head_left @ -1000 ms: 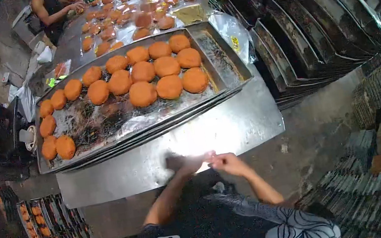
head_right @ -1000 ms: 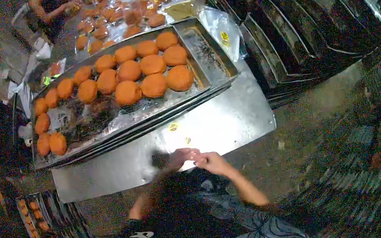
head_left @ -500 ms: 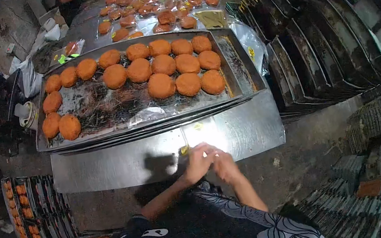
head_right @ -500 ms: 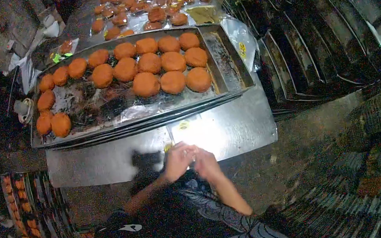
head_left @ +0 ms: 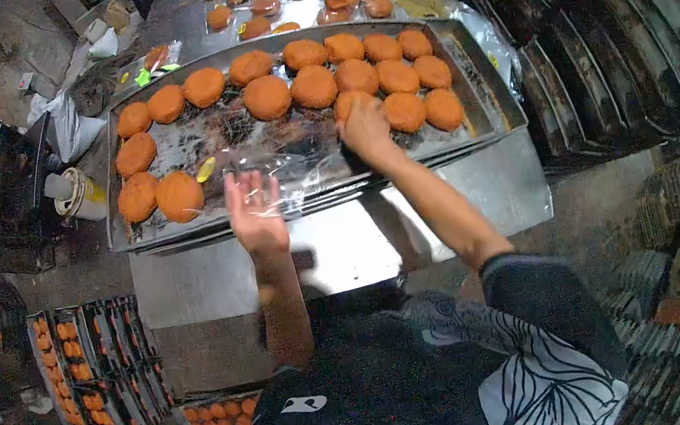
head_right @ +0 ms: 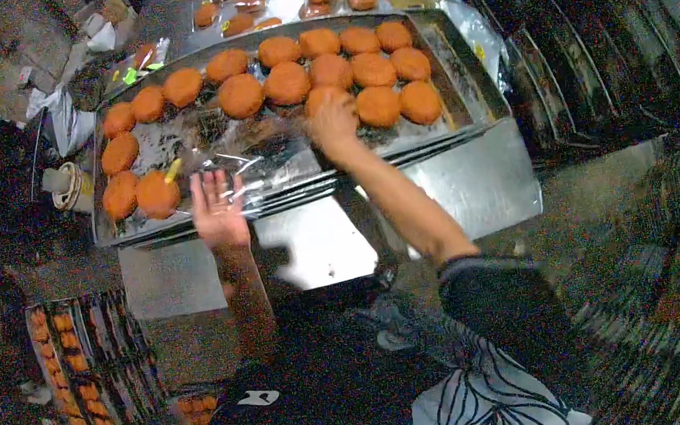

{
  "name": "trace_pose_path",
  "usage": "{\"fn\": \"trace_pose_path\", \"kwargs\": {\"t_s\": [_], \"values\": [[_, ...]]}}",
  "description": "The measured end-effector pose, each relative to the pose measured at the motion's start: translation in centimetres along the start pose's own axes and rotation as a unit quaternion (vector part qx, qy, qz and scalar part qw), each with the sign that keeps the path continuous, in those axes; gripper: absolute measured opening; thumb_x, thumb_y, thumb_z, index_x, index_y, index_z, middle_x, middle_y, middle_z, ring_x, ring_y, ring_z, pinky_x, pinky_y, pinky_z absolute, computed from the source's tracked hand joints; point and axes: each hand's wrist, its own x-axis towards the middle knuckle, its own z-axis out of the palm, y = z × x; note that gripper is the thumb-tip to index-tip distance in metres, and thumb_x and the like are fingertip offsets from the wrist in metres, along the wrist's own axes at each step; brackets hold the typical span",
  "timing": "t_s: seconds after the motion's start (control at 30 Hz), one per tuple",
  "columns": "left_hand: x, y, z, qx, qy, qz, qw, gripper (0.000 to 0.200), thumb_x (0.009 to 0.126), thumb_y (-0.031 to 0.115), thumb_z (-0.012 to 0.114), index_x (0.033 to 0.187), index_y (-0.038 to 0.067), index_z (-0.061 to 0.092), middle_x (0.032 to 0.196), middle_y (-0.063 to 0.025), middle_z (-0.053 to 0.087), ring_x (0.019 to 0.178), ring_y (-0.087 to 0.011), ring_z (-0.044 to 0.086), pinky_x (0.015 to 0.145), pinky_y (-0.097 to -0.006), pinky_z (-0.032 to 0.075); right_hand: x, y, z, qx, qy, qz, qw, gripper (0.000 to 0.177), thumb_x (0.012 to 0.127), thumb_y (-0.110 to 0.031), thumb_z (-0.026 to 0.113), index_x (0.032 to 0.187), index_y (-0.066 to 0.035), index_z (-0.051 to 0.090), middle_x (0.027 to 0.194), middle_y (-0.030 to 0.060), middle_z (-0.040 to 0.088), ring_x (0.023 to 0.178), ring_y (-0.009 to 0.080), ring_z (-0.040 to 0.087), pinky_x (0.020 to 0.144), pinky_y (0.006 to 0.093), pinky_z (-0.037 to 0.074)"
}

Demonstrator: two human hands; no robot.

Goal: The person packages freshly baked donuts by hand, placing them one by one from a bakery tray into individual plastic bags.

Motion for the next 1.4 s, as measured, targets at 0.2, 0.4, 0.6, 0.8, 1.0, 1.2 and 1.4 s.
{"fn": "trace_pose_path", "kwargs": {"t_s": [0.2,0.4,0.6,0.8,1.0,1.2,1.4], "values": [[1.3,2.9,0.2,-0.106,0.034,0.066,0.992,0.053,0.084,0.022,0.044,0.128,0.006,0.02,0.119,-0.0136,0.037,0.113,-0.0289,0.036,0.093,-0.0485,0.033,-6.9,-3.5,-9.0,0.22,0.16,-0.238,0.932,0.056,0.059,-0.014,0.066,0.112,-0.005,0.049,0.104,0.0193,0.049,0.087,0.0326,0.049,0.078,0.0419,0.037],[-3.5,-2.8,2.7,-0.051,-0.185,-0.056,0.98,0.051,0.081,0.018,0.039,0.128,0.008,0.022,0.118,-0.0169,0.043,0.109,-0.0298,0.041,0.093,-0.0433,0.033,-11.7,-4.6,-14.6,0.297,0.118,-0.227,0.92,0.077,0.047,-0.006,0.07,0.119,-0.002,0.043,0.105,0.0127,0.054,0.082,0.0278,0.052,0.071,0.0347,0.042],[-9.8,-5.9,5.3,-0.125,-0.219,-0.234,0.939,0.042,0.083,0.027,0.043,0.117,0.003,0.037,0.11,-0.0113,0.048,0.102,-0.0224,0.047,0.088,-0.0339,0.037,-12.3,-2.8,-14.8,0.416,0.088,-0.068,0.902,0.083,0.055,-0.013,0.074,0.124,0.002,0.031,0.1,0.0168,0.055,0.074,0.0273,0.054,0.067,0.0335,0.046],[-13.1,-11.0,1.5,0.196,-0.289,-0.218,0.911,0.037,0.082,0.016,0.05,0.113,0.0,0.039,0.103,-0.0094,0.05,0.097,-0.0194,0.048,0.08,-0.0304,0.04,-10.3,5.8,-13.4,0.278,0.068,-0.088,0.954,0.023,0.067,-0.02,0.064,0.083,-0.004,0.061,0.066,0.0144,0.053,0.064,0.0271,0.056,0.058,0.0357,0.045],[-11.2,-25.9,-9.0,0.554,-0.598,0.267,0.513,0.027,0.067,0.006,0.055,0.093,-0.002,0.052,0.084,-0.0187,0.053,0.077,-0.036,0.051,0.074,-0.0391,0.042,-1.3,4.4,-17.4,0.388,0.167,-0.202,0.884,0.036,0.071,-0.017,0.061,0.101,0.001,0.053,0.098,0.0192,0.055,0.092,0.0295,0.052,0.079,0.0357,0.04],[-10.1,-24.2,-7.8,0.545,-0.559,0.001,0.625,0.019,0.078,0.013,0.048,0.087,-0.002,0.058,0.081,-0.0159,0.059,0.08,-0.0272,0.056,0.071,-0.0337,0.043,-21.3,16.2,-12.1,0.302,-0.36,0.023,0.882,0.033,0.071,-0.008,0.054,0.103,-0.001,0.054,0.092,0.0163,0.059,0.086,0.0244,0.057,0.076,0.0327,0.044],[-12.4,-24.2,-6.9,0.552,-0.523,-0.116,0.638,0.031,0.081,0.03,0.053,0.086,0.0,0.061,0.075,-0.0047,0.061,0.068,-0.0108,0.055,0.062,-0.0267,0.045,-23.5,21.3,-7.2,0.387,-0.304,-0.015,0.87,0.026,0.075,-0.007,0.054,0.1,0.0,0.055,0.082,0.0183,0.06,0.074,0.02,0.058,0.068,0.0323,0.045]]}}
